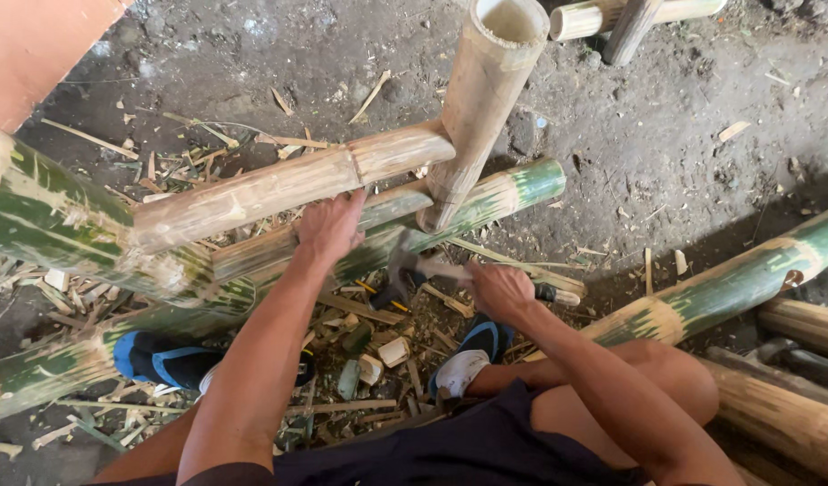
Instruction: The person uses a chisel and hammer to carve holes into a bamboo pole. They periodically measure and mark the bamboo with a pencil and fit a smaller bamboo piece into the carved hole to check alignment.
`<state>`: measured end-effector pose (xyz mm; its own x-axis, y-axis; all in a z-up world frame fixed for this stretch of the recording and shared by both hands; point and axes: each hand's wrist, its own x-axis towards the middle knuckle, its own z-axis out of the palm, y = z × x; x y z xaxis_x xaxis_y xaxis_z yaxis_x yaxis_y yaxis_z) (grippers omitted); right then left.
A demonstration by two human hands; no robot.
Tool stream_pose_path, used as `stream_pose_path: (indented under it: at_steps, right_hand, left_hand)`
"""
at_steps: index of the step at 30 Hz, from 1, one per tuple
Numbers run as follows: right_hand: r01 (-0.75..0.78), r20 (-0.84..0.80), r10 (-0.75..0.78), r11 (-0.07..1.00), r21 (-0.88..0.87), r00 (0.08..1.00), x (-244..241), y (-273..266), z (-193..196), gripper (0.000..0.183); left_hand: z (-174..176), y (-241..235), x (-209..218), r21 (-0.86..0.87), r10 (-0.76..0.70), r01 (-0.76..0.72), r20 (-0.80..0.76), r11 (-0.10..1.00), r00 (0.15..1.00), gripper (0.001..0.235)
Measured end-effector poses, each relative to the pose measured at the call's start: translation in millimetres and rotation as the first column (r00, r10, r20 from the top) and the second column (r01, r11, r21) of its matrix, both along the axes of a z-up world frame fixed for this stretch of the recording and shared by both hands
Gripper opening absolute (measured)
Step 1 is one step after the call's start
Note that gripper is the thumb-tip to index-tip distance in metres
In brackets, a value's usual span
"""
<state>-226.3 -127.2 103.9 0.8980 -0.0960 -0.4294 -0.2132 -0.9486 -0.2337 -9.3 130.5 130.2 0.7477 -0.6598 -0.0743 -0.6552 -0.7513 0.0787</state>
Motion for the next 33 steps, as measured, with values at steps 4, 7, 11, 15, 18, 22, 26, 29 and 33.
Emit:
stream_pose_path:
  at_steps: [4, 7, 11, 15, 18, 22, 26, 29, 33]
  right_hand:
    - [0.135, -0.15, -0.142, 0.989, -0.056, 0.978, -7.1, -33.6, 32.3, 0.047]
    - [0.121, 0.025, -0.121, 0.993, 0.016, 0.992, -20.0, -65.1, 73.5, 0.04]
    - [0.033, 0.459, -0.114, 0.983, 0.181, 0.881, -23.6, -65.6, 130.2, 0.017]
    - [-0.066, 0.782, 0.025, 0.998, 0.021, 0.622, -13.8, -58.2, 217.9, 0.018]
    - [-0.121, 0.873, 0.023, 0.992, 0.041, 0.486, -1.9, -57.5, 290.1, 0.023]
    - [-0.01, 0.791, 0.129, 0.988, -0.154, 0.598, 28.8, -46.1, 333.4, 0.03]
    - [0.142, 0.321, -0.058, 0.959, -0.246, 0.945, 45.4, -34.3, 331.6, 0.034]
    - [0.178, 0.389, -0.102, 0.97, -0.165, 0.916, 33.7, -44.7, 342.0, 0.029]
    - [0.096, 0.729, -0.103, 0.994, 0.052, 0.677, 21.1, -56.4, 345.7, 0.039]
  left_hand:
    - [9.3, 0.1, -8.7, 0.042, -0.01, 0.007, 0.062, 0.999, 0.998, 0.081]
    - [16.0, 2.8, -8.0, -0.064, -0.038, 0.048, 0.162, 0.997, 0.986, 0.083]
    - [17.5, -13.6, 0.0, 0.078, 0.084, -0.068, -0.221, 0.995, 0.972, 0.07]
    - [2.4, -37.4, 0.6, 0.043, -0.001, 0.007, -0.146, 0.999, 0.989, 0.067]
    - [-8.8, -45.4, 3.9, -0.003, -0.026, 0.026, -0.073, 1.0, 0.997, 0.065]
    - [-14.7, -42.5, 2.7, -0.008, 0.005, -0.006, -0.12, 1.0, 0.993, 0.065]
    - [-6.4, -41.5, -3.6, -0.035, -0.032, 0.032, 0.012, 0.999, 0.999, 0.071]
    - [3.8, -47.1, -2.3, 0.03, 0.026, -0.022, -0.123, 0.999, 0.992, 0.069]
    - [1.2, -41.2, -5.5, -0.017, 0.008, -0.009, -0.092, 1.0, 0.996, 0.07]
